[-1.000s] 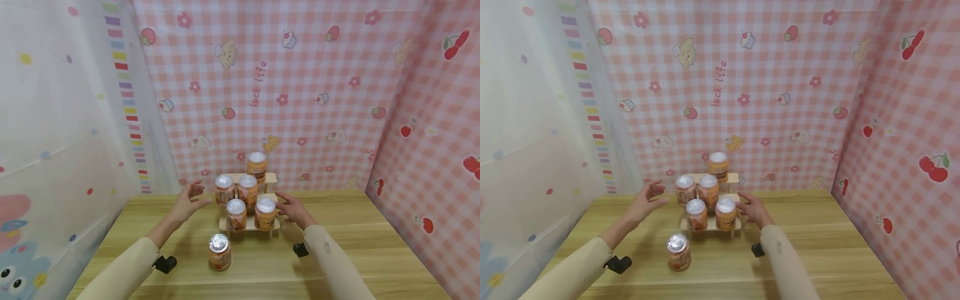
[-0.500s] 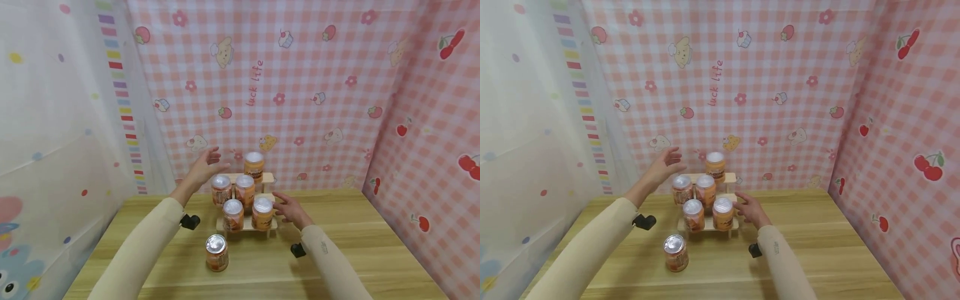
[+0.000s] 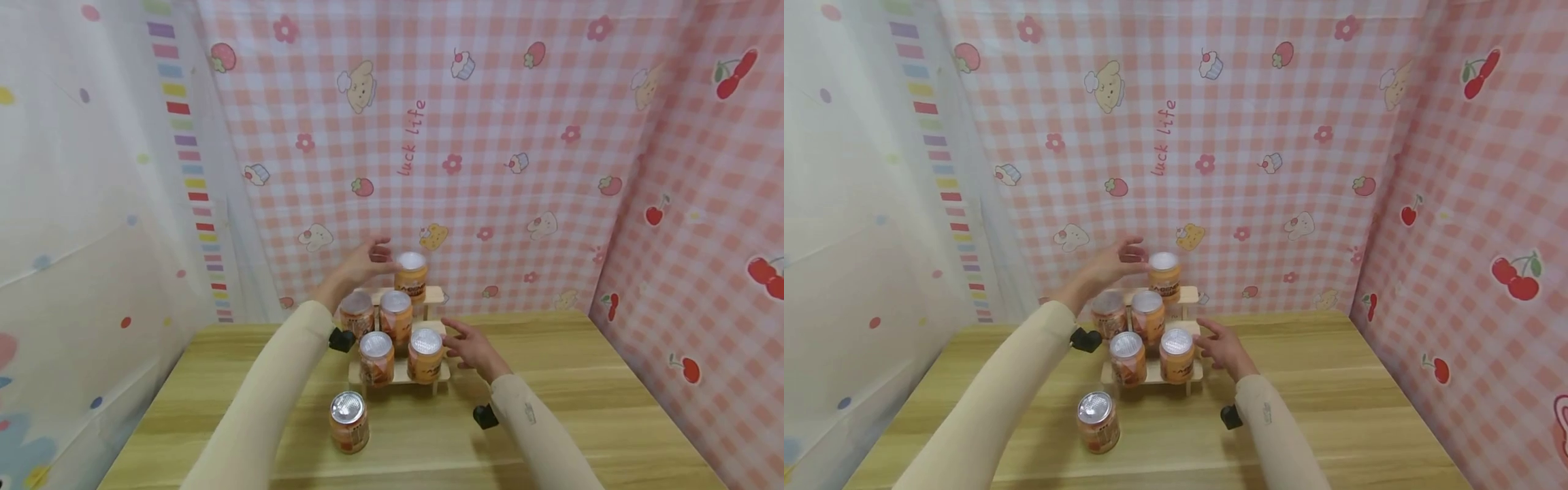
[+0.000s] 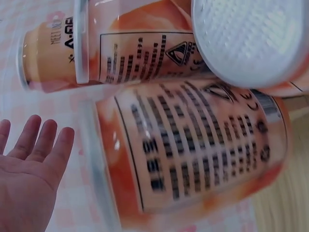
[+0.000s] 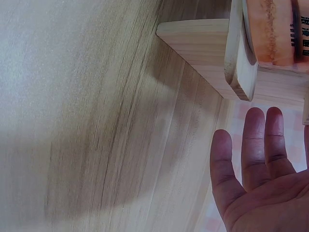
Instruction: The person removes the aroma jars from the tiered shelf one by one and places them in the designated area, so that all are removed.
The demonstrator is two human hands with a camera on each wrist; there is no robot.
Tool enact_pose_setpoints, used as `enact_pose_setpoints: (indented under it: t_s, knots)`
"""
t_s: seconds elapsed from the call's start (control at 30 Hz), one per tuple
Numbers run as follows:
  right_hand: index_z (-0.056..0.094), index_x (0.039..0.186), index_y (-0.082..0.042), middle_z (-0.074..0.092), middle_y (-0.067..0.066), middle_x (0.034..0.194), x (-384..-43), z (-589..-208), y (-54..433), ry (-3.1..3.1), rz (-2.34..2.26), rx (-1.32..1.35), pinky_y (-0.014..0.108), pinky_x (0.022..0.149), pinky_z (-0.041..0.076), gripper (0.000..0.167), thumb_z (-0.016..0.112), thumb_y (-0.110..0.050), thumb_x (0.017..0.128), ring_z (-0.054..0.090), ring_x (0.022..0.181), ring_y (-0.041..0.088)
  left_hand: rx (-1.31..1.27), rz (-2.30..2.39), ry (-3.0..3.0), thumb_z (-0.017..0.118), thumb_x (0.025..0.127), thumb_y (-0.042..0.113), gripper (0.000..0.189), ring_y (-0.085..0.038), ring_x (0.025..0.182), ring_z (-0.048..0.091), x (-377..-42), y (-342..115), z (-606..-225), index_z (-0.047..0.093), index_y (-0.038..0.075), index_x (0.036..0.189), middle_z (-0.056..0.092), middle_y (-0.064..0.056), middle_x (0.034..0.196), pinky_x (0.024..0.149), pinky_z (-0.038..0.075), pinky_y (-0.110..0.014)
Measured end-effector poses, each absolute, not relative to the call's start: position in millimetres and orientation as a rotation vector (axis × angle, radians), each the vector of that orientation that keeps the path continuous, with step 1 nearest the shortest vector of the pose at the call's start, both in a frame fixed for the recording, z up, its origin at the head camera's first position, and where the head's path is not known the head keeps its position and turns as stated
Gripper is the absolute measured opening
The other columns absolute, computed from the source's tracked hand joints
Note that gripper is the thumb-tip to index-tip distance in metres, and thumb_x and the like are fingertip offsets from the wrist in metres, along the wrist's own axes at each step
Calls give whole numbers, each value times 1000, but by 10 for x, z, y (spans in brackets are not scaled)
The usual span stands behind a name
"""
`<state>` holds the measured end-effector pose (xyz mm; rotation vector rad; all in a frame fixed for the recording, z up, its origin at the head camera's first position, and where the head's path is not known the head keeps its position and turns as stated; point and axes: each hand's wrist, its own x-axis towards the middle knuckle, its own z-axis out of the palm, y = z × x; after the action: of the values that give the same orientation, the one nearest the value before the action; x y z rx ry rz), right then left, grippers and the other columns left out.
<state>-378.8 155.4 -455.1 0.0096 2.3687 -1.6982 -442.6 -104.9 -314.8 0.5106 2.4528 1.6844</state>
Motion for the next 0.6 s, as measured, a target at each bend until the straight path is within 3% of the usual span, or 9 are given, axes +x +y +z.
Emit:
enact_pose_setpoints:
  t_s: [0.4, 0.6]
  knots:
    - [44, 151, -19, 58, 21, 133, -3784, -4578, 1554, 2369, -1718, 29, 53, 83, 51, 50, 57, -22, 102, 62, 107, 34, 515, 1627, 2444, 77, 88, 16, 74, -32, 130, 47, -4524, -831, -3227, 37, 7, 149, 47, -17, 144, 105, 42, -44]
    - [46, 150, -21, 59, 21, 133, -3794, -4582, 1544, 2382, -1719, 57, 48, 78, 52, 49, 58, -22, 102, 63, 108, 34, 499, 1611, 2458, 79, 86, 19, 71, -31, 124, 52, -4517, -778, -3258, 42, 7, 146, 52, -15, 137, 105, 42, -42]
